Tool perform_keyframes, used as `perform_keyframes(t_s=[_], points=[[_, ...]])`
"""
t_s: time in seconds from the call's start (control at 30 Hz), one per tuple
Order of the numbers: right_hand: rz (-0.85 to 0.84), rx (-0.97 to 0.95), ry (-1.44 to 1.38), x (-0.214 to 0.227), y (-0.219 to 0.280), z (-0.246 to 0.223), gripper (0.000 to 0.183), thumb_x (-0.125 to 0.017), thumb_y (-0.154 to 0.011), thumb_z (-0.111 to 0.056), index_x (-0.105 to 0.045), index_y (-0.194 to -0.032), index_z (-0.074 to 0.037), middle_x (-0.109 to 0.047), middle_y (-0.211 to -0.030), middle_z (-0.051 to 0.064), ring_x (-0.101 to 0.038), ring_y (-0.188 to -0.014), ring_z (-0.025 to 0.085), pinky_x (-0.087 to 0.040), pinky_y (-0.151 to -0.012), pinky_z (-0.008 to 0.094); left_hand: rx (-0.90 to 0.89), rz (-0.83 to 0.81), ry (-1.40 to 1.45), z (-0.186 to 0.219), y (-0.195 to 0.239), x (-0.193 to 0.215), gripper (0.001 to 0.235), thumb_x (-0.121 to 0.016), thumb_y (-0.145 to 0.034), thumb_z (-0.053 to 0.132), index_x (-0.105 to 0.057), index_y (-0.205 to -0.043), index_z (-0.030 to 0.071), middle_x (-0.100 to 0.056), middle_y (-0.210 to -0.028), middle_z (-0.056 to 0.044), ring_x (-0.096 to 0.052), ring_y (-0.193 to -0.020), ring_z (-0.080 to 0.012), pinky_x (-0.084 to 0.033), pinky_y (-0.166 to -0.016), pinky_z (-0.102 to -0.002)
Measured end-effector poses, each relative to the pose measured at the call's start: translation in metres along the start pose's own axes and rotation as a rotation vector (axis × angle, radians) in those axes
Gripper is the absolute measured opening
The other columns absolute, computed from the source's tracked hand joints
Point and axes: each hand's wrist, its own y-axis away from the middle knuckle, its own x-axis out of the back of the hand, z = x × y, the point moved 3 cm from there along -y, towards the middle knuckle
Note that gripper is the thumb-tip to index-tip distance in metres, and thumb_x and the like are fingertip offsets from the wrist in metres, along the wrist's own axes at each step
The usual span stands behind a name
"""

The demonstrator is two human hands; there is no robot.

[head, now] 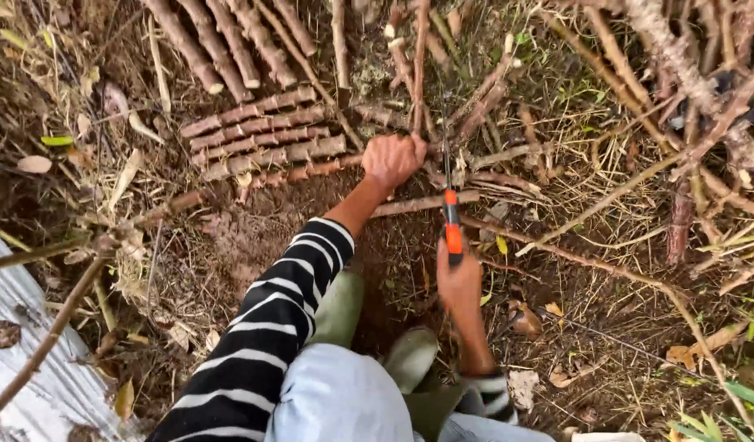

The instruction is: Sawing thin wooden branches or stalks into smaller uniform pieces using a hand saw in an outdoor field.

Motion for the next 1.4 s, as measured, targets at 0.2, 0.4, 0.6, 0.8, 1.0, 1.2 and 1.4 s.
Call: perform_keyframes(t_s=[0.2,0.4,0.6,0.8,1.0,1.2,1.4], points=[[-0.047,-0.068,-0.111,-0.012,0.023,0.052,0.041,-0.054,-0.103,-0.043,-0.060,-0.077,-0.012,-0.049,-0.045,-0.001,-0.040,-0.032,0.009,-0.034,-0.033,0.022,0.001,0.119,0.019,0.001,0.003,0.003,0.057,-0.024,-0.100,0.035,-0.053,-0.052,0.021,-0.046,-0.041,0.002,-0.052,-0.040,-0.0153,-0.041,-0.040,-0.031],[-0.009,-0.063,-0.037,-0.012,-0.010,0.036,0.041,-0.058,-0.100,-0.037,-0.061,-0.078,-0.003,-0.051,-0.047,0.009,-0.042,-0.036,0.015,-0.034,-0.038,0.031,-0.022,0.069,-0.028,0.001,0.004,0.002,0.054,-0.018,-0.103,0.034,-0.042,-0.056,0.023,-0.036,-0.041,0.008,-0.037,-0.035,-0.0129,-0.033,-0.035,-0.027],[0.027,-0.020,-0.060,-0.020,-0.015,0.018,0.041,-0.057,-0.103,-0.034,-0.052,-0.068,-0.014,-0.044,-0.042,-0.003,-0.037,-0.031,0.007,-0.031,-0.033,0.023,-0.143,-0.011,-0.009,0.001,0.027,-0.007,0.050,-0.022,-0.104,0.033,-0.049,-0.063,0.023,-0.042,-0.046,0.008,-0.049,-0.039,-0.0136,-0.046,-0.042,-0.031],[0.038,-0.055,-0.059,-0.035,-0.025,0.029,0.038,-0.059,-0.102,-0.035,-0.052,-0.071,-0.014,-0.045,-0.042,-0.004,-0.034,-0.029,0.008,-0.030,-0.032,0.026,-0.068,-0.045,0.050,0.008,0.032,0.008,0.057,-0.024,-0.102,0.037,-0.067,-0.071,0.017,-0.070,-0.061,-0.007,-0.074,-0.070,-0.0204,-0.056,-0.093,-0.045],[0.044,0.064,-0.086,-0.022,-0.027,-0.006,0.041,-0.052,-0.109,-0.036,-0.058,-0.095,0.002,-0.045,-0.049,0.002,-0.036,-0.035,0.008,-0.031,-0.040,0.029,-0.039,0.167,0.043,0.010,0.035,0.011,0.054,-0.029,-0.099,0.034,-0.064,-0.060,0.019,-0.065,-0.050,-0.006,-0.074,-0.060,-0.0200,-0.056,-0.080,-0.039],[0.031,0.062,-0.049,-0.003,0.010,-0.029,0.043,-0.042,-0.111,-0.038,-0.058,-0.093,-0.003,-0.043,-0.046,-0.001,-0.034,-0.032,0.007,-0.032,-0.039,0.028,-0.090,0.260,0.070,0.012,0.039,-0.018,0.054,-0.033,-0.096,0.034,-0.066,-0.056,0.021,-0.063,-0.046,-0.007,-0.074,-0.058,-0.0217,-0.056,-0.076,-0.039],[0.078,0.065,-0.153,-0.017,-0.025,-0.026,0.040,-0.045,-0.111,-0.034,-0.059,-0.093,-0.001,-0.045,-0.050,-0.002,-0.036,-0.036,0.009,-0.036,-0.041,0.025,0.019,0.255,0.090,0.016,0.027,0.023,0.059,-0.027,-0.101,0.033,-0.060,-0.054,0.019,-0.056,-0.041,0.001,-0.057,-0.038,-0.0147,-0.048,-0.049,-0.028]])
